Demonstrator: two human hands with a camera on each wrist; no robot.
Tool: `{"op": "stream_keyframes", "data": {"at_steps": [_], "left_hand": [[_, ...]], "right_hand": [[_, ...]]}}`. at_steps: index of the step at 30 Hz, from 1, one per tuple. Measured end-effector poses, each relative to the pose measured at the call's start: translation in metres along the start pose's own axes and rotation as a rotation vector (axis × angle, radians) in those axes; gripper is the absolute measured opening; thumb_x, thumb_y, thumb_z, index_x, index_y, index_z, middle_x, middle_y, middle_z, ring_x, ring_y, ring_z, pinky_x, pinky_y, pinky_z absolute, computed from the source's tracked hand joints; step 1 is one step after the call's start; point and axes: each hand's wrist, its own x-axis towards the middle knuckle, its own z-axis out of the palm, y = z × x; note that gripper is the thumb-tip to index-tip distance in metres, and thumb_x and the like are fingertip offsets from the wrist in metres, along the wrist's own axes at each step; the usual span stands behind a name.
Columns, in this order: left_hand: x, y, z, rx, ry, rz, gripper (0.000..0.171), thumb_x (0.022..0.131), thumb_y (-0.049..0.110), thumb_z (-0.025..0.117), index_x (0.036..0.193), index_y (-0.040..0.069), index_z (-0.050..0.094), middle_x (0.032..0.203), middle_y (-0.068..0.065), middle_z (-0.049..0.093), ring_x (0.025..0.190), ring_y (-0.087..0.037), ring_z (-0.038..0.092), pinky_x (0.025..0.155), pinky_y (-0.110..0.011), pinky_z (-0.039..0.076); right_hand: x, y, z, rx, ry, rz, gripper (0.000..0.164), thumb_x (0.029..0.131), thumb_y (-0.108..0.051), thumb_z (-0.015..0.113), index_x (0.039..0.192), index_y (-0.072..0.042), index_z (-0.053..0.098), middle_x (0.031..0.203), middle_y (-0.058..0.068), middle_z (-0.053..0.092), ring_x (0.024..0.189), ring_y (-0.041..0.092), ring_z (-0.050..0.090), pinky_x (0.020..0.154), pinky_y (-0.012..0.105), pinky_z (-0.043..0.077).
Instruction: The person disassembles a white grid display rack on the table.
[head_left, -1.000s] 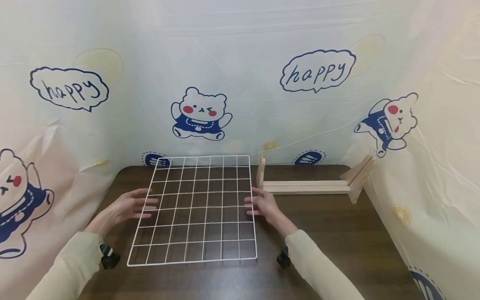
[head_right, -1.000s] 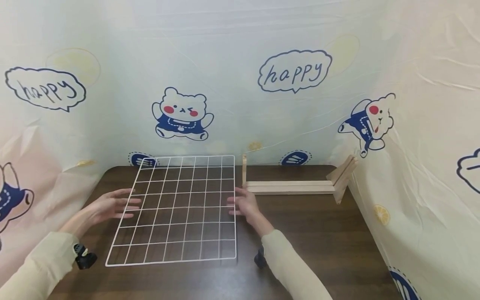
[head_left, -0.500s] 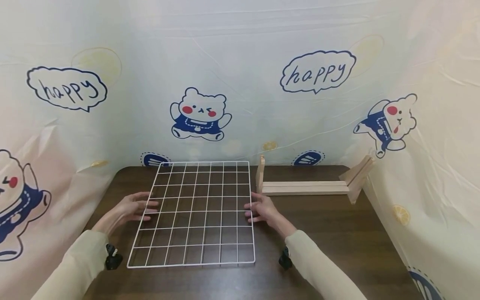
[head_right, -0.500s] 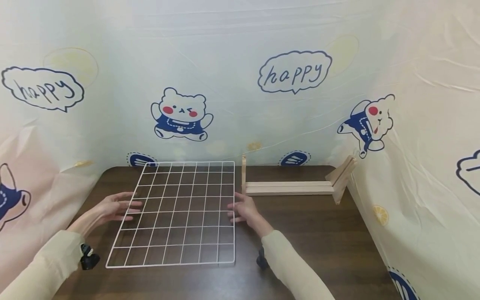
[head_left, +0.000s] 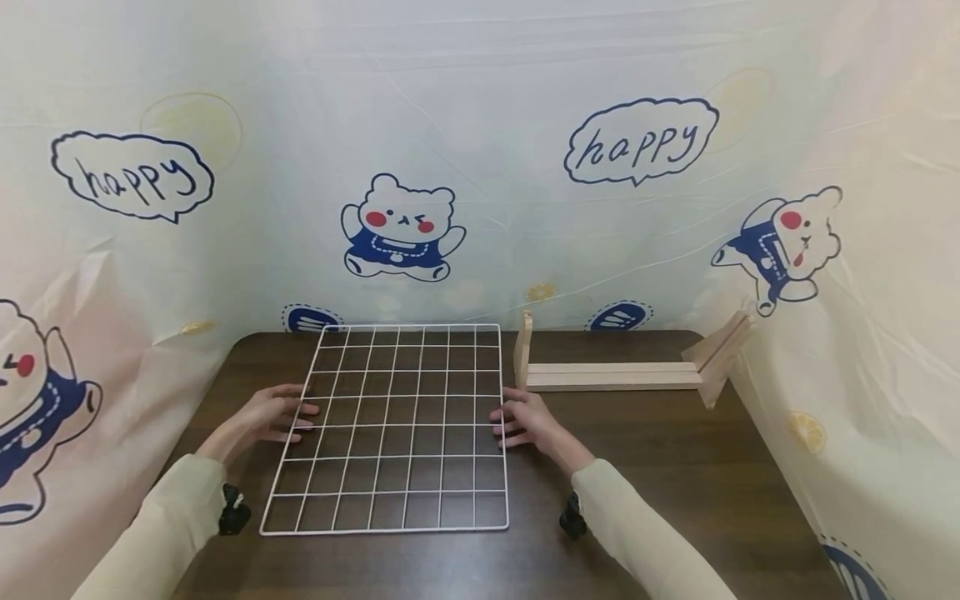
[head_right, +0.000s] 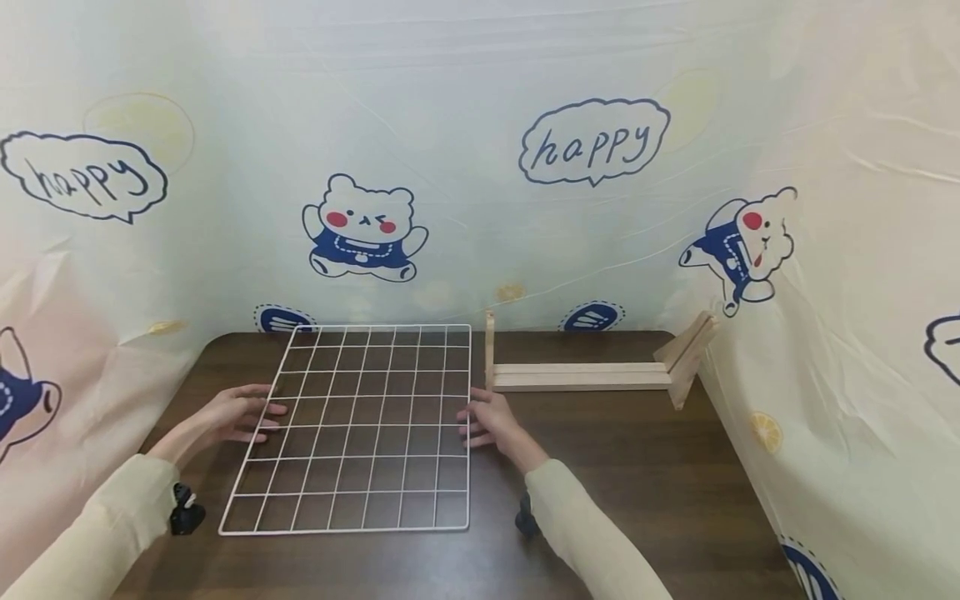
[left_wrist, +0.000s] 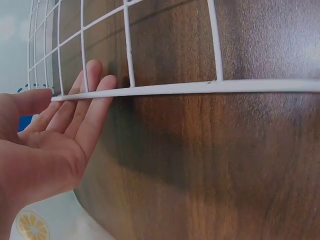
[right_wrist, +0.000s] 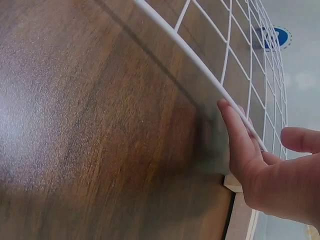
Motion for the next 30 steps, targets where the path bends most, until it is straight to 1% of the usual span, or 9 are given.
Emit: {"op": "stream_keyframes", "data": {"at_steps": [4, 7, 10, 15, 17, 20, 22, 25, 30], "left_hand": [[0.0017, 0.0015, 0.0021, 0.015, -0.001, 0.002, 0.050, 0.104, 0.009, 0.034, 0.148, -0.007, 0.017, 0.117, -0.023, 0.064, 0.096, -0.034, 0.067, 0.076, -0.050, 0.055], [0.0022, 0.0013, 0.0031, 0.026, 0.008, -0.009, 0.050, 0.104, 0.010, 0.035, 0.147, -0.009, 0.017, 0.115, -0.023, 0.064, 0.094, -0.033, 0.067, 0.076, -0.050, 0.055], [0.0021, 0.0014, 0.0046, 0.028, 0.022, -0.016, 0.051, 0.105, 0.013, 0.036, 0.147, -0.009, 0.017, 0.111, -0.022, 0.064, 0.090, -0.031, 0.066, 0.075, -0.050, 0.055], [0.0029, 0.0037, 0.0071, 0.032, 0.040, -0.021, 0.051, 0.105, 0.015, 0.036, 0.146, -0.009, 0.018, 0.103, -0.018, 0.056, 0.084, -0.025, 0.062, 0.074, -0.048, 0.056], [0.0033, 0.0046, 0.0071, 0.043, 0.039, -0.017, 0.052, 0.105, 0.016, 0.036, 0.145, -0.010, 0.018, 0.099, -0.016, 0.056, 0.084, -0.024, 0.062, 0.075, -0.046, 0.056], [0.0036, 0.0056, 0.0064, 0.081, 0.039, -0.009, 0.053, 0.105, 0.018, 0.037, 0.145, -0.012, 0.019, 0.097, -0.014, 0.058, 0.084, -0.024, 0.062, 0.076, -0.045, 0.055], [0.0033, 0.0060, 0.0059, 0.120, 0.045, -0.008, 0.054, 0.105, 0.021, 0.038, 0.144, -0.012, 0.021, 0.098, -0.014, 0.060, 0.087, -0.025, 0.062, 0.078, -0.045, 0.055], [0.0026, 0.0057, 0.0055, 0.166, 0.052, -0.011, 0.058, 0.105, 0.026, 0.037, 0.144, -0.013, 0.021, 0.103, -0.017, 0.060, 0.092, -0.026, 0.061, 0.080, -0.045, 0.053], [0.0017, 0.0013, 0.0051, 0.141, 0.063, -0.028, 0.065, 0.105, 0.036, 0.034, 0.144, -0.014, 0.021, 0.111, -0.024, 0.058, 0.093, -0.027, 0.062, 0.081, -0.045, 0.054]], "right_hand": [[-0.0007, 0.0001, -0.0005, 0.004, 0.009, 0.013, 0.054, 0.097, -0.005, 0.040, 0.149, 0.001, 0.029, 0.121, 0.031, 0.058, 0.097, 0.041, 0.065, 0.073, 0.050, 0.056], [-0.0017, 0.0004, -0.0005, 0.001, 0.011, 0.017, 0.053, 0.098, -0.007, 0.040, 0.149, 0.001, 0.029, 0.121, 0.031, 0.058, 0.098, 0.042, 0.064, 0.073, 0.050, 0.056], [-0.0022, 0.0012, -0.0006, 0.000, 0.009, 0.016, 0.053, 0.098, -0.008, 0.040, 0.149, 0.001, 0.028, 0.121, 0.030, 0.058, 0.099, 0.043, 0.063, 0.073, 0.050, 0.056], [-0.0024, 0.0015, -0.0007, 0.004, 0.011, 0.026, 0.053, 0.099, -0.011, 0.040, 0.149, 0.001, 0.028, 0.124, 0.030, 0.056, 0.100, 0.043, 0.062, 0.075, 0.050, 0.056], [-0.0022, 0.0013, -0.0004, 0.009, 0.017, 0.032, 0.049, 0.099, -0.012, 0.041, 0.145, 0.002, 0.032, 0.124, 0.029, 0.056, 0.101, 0.043, 0.062, 0.075, 0.050, 0.056], [-0.0023, 0.0004, 0.0001, 0.015, 0.026, 0.036, 0.042, 0.098, -0.013, 0.042, 0.134, 0.007, 0.038, 0.124, 0.029, 0.057, 0.101, 0.043, 0.062, 0.074, 0.050, 0.056], [-0.0025, -0.0005, 0.0003, 0.021, 0.031, 0.041, 0.037, 0.096, -0.014, 0.042, 0.125, 0.010, 0.041, 0.124, 0.029, 0.057, 0.102, 0.044, 0.061, 0.075, 0.050, 0.056], [-0.0029, -0.0012, 0.0003, 0.041, 0.031, 0.047, 0.037, 0.095, -0.014, 0.043, 0.124, 0.009, 0.041, 0.125, 0.030, 0.056, 0.103, 0.045, 0.060, 0.076, 0.052, 0.055], [-0.0031, 0.0005, 0.0000, 0.093, 0.032, 0.061, 0.041, 0.094, -0.016, 0.045, 0.127, 0.009, 0.040, 0.127, 0.034, 0.049, 0.104, 0.046, 0.057, 0.079, 0.054, 0.054]]}}
